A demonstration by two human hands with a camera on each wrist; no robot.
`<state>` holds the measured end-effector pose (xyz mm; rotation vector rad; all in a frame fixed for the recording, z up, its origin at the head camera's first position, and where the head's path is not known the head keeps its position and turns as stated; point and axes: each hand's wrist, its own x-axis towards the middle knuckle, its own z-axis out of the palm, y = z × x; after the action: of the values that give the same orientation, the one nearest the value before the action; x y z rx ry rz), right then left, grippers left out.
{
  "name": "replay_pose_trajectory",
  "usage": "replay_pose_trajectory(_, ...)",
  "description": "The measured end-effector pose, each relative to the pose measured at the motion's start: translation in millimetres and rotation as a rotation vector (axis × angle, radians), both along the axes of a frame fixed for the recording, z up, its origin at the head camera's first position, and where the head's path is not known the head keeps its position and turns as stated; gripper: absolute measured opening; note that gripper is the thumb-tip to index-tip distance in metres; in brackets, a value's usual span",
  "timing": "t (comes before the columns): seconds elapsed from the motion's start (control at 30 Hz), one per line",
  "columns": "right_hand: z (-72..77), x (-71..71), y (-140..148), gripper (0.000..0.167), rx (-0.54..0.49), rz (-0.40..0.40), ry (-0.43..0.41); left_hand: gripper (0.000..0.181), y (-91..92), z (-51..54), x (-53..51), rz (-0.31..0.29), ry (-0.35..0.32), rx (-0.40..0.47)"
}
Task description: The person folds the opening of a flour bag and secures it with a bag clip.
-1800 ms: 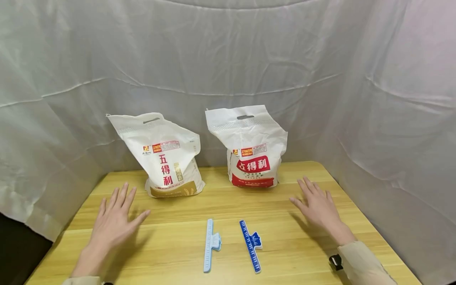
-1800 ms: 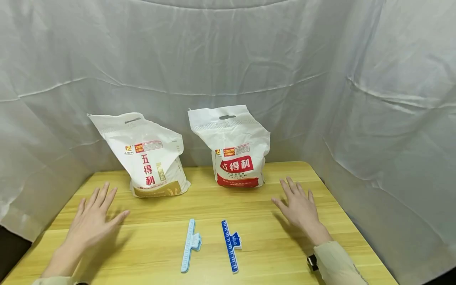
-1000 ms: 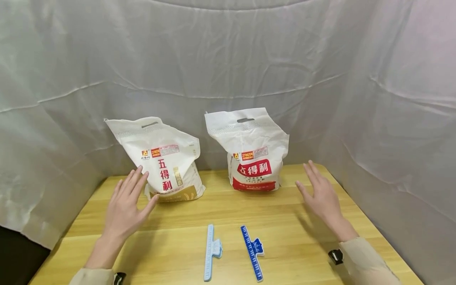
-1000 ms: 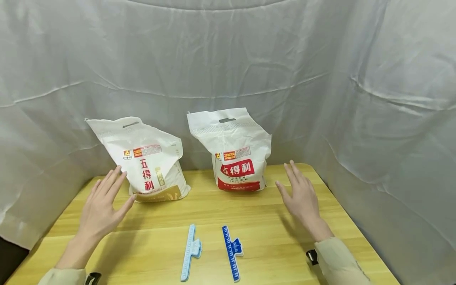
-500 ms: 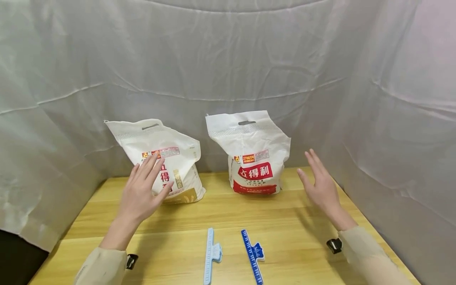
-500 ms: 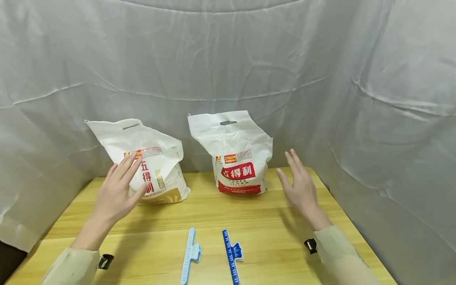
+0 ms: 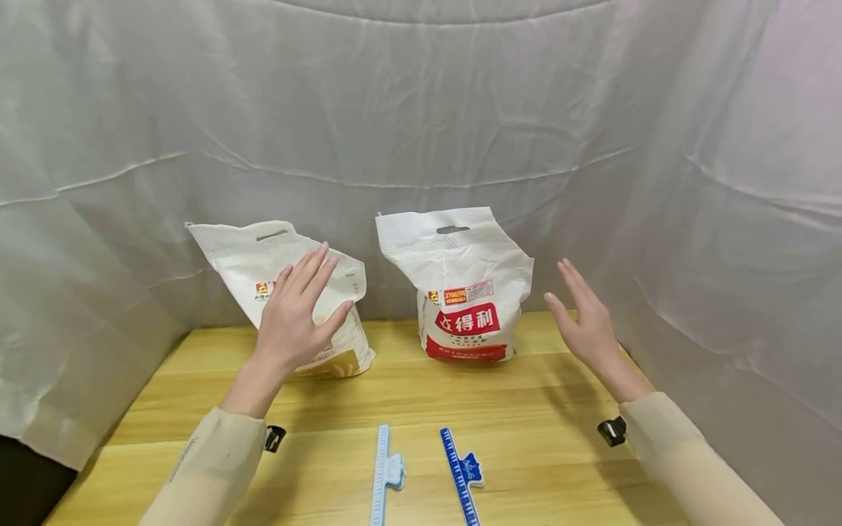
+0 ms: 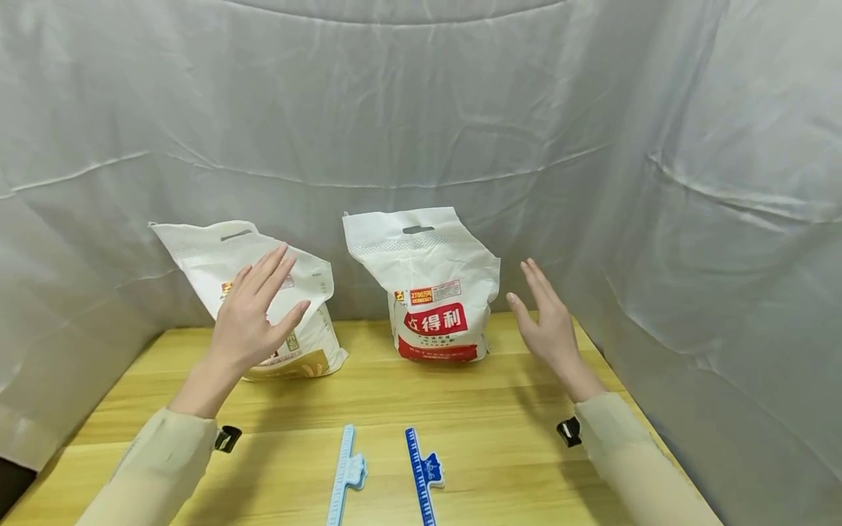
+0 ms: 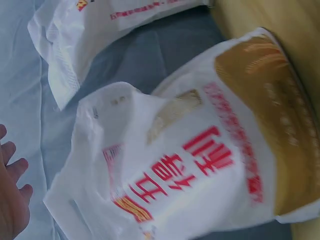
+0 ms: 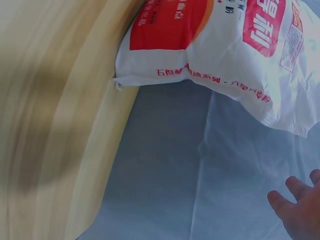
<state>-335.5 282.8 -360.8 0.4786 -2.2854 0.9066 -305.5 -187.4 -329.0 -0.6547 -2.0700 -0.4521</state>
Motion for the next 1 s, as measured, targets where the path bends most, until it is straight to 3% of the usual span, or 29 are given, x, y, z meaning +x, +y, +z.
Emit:
replay_pose_trajectory(0.5,16.8,-21.9,5,0.058,-0.017,0.001,0.06,0.07,57.9,38.7,-45.6,-0.079,-0.041,-0.054)
replay_pose_trajectory(0.77,26.5,-33.8,-3,0.057,-0.008,0.012,0.042,0.07,84.6,56.3,-64.2,-0.093,-0.068,-0.086)
replay_pose_trajectory(1.0,31.7,-48.0,-9,0.056,0.005,0.022,0.009,0.071,109.5,73.2,-80.5,-0.088,-0.134,-0.125)
